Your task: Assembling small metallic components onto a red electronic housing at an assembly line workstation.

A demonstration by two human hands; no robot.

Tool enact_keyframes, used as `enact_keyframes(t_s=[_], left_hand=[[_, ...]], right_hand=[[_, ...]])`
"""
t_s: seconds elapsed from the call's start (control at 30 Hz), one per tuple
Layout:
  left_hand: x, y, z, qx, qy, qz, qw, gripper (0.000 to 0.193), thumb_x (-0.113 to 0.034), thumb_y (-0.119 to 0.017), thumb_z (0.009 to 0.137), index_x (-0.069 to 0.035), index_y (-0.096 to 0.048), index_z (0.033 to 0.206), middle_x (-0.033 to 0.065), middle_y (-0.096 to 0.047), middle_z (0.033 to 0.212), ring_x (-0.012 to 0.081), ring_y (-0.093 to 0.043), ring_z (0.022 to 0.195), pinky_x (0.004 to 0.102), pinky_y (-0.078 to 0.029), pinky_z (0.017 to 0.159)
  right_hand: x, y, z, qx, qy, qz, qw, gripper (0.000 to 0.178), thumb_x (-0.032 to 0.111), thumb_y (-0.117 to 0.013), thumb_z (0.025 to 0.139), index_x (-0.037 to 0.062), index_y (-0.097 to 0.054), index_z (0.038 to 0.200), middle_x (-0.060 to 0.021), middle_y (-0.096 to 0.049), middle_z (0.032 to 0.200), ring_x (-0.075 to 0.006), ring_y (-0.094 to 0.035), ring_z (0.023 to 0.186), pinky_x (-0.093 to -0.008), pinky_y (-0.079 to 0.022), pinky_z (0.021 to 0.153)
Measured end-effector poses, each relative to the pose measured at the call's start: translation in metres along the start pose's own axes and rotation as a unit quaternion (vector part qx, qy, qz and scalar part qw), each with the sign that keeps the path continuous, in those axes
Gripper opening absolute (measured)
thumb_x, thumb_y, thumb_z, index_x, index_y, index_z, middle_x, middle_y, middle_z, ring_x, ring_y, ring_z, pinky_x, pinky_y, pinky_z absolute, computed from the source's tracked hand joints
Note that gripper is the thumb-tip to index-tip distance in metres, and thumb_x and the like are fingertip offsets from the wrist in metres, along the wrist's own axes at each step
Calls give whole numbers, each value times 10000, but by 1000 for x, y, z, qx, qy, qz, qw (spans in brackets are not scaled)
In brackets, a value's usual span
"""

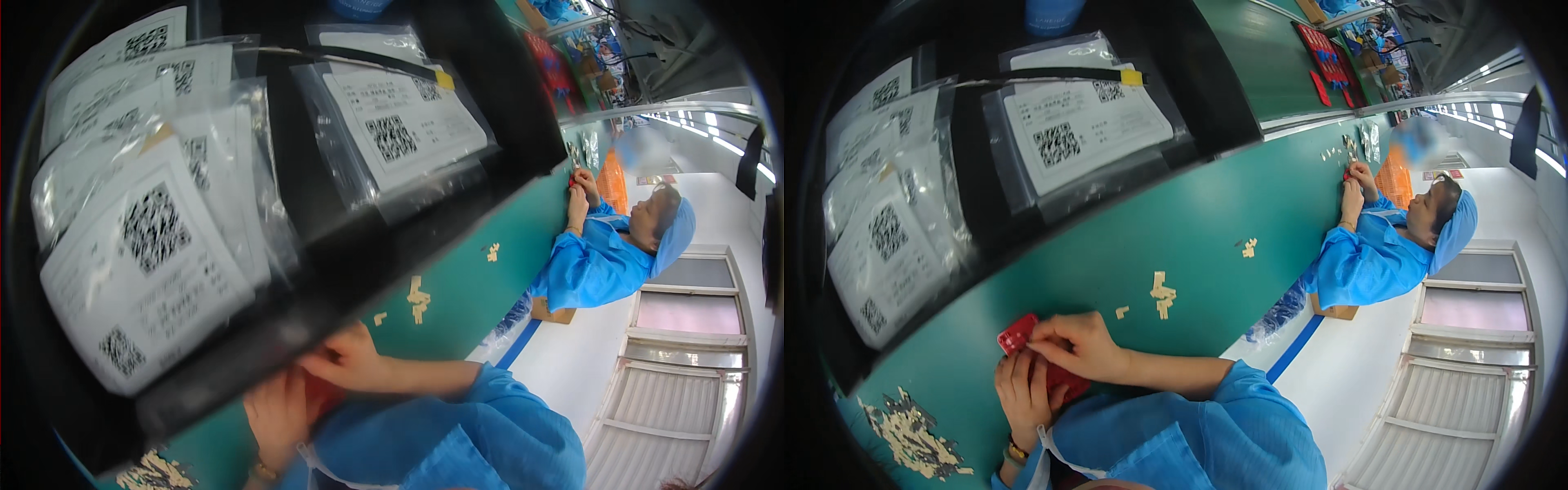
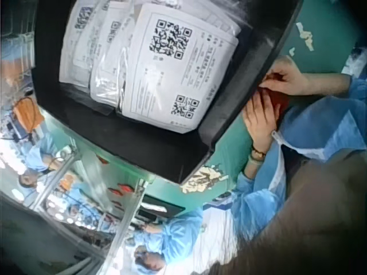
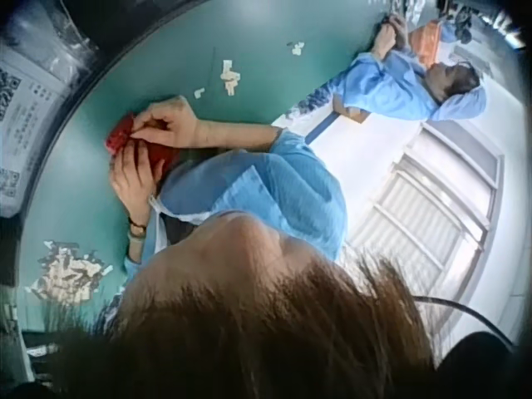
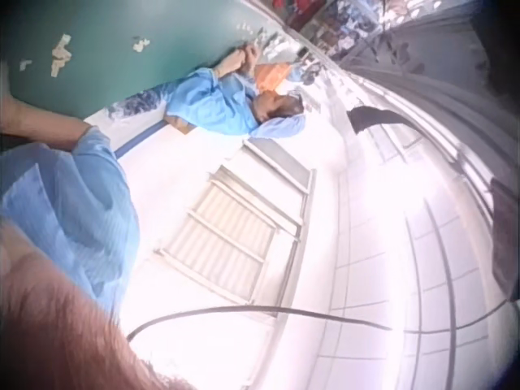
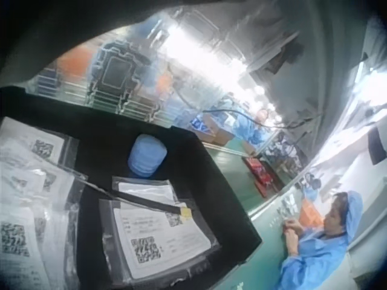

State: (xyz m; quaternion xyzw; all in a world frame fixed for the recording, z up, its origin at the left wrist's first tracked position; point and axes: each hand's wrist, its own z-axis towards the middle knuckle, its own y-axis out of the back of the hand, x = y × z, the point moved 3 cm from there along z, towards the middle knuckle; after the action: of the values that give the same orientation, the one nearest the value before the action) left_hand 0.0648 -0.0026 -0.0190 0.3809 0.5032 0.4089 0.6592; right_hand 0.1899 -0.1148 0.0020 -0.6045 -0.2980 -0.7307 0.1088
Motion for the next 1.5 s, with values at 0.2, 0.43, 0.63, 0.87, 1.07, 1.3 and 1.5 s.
enact_keyframes(t_s=[0.2,0.43,0.63,0.87,1.07,1.3,1.5], left_hand=[[13,-14,-10,-26,-14,7,1000,465,-464,-516,905,-54,-571,1118,162,-529,1173,333,-502,1113,518,-405,929],[16,-22,-15,-70,-46,71,994,222,-274,-563,885,-76,-586,983,119,-539,1057,299,-538,1023,468,-452,866],[18,-18,-10,-68,-41,43,996,135,-142,-600,839,-90,-596,964,105,-545,1058,289,-546,1014,458,-465,859],[19,-19,-15,-56,-60,64,995,141,-121,-620,816,-118,-598,955,87,-555,1068,277,-551,1036,459,-467,874],[16,-8,3,-71,-70,11,995,338,-158,-568,872,-125,-482,1197,103,-556,1161,302,-535,1069,452,-469,894],[4,3,-5,-41,-37,42,998,324,-221,-574,810,-187,-595,1131,46,-526,1238,195,-525,1116,411,-406,966],[0,3,-3,-115,3,-15,993,402,-190,-470,843,-93,-536,1227,62,-504,1299,194,-467,1222,352,-361,1026]], right_hand=[[-3,-1,-5,30,15,50,998,135,73,-702,783,14,-646,891,-73,-615,677,-190,-589,545,-286,-456,521],[-2,0,-7,36,38,59,997,171,57,-679,794,21,-645,957,-78,-630,707,-219,-615,593,-303,-479,553],[1,4,-4,55,49,56,996,190,61,-674,799,27,-644,984,-78,-635,726,-225,-622,624,-309,-485,571],[1,4,-5,87,40,54,994,198,60,-672,805,34,-639,999,-84,-644,768,-231,-628,645,-314,-494,588],[-7,1,-7,95,60,35,993,229,64,-683,805,32,-635,1026,-98,-665,813,-232,-652,696,-306,-515,627],[5,-3,-23,31,75,-42,996,226,22,-725,756,68,-682,973,-60,-651,714,-172,-618,579,-268,-486,534],[-17,-1,-45,-41,5,-17,999,117,114,-625,890,7,-623,939,-107,-619,863,-168,-581,805,-291,-463,742]])
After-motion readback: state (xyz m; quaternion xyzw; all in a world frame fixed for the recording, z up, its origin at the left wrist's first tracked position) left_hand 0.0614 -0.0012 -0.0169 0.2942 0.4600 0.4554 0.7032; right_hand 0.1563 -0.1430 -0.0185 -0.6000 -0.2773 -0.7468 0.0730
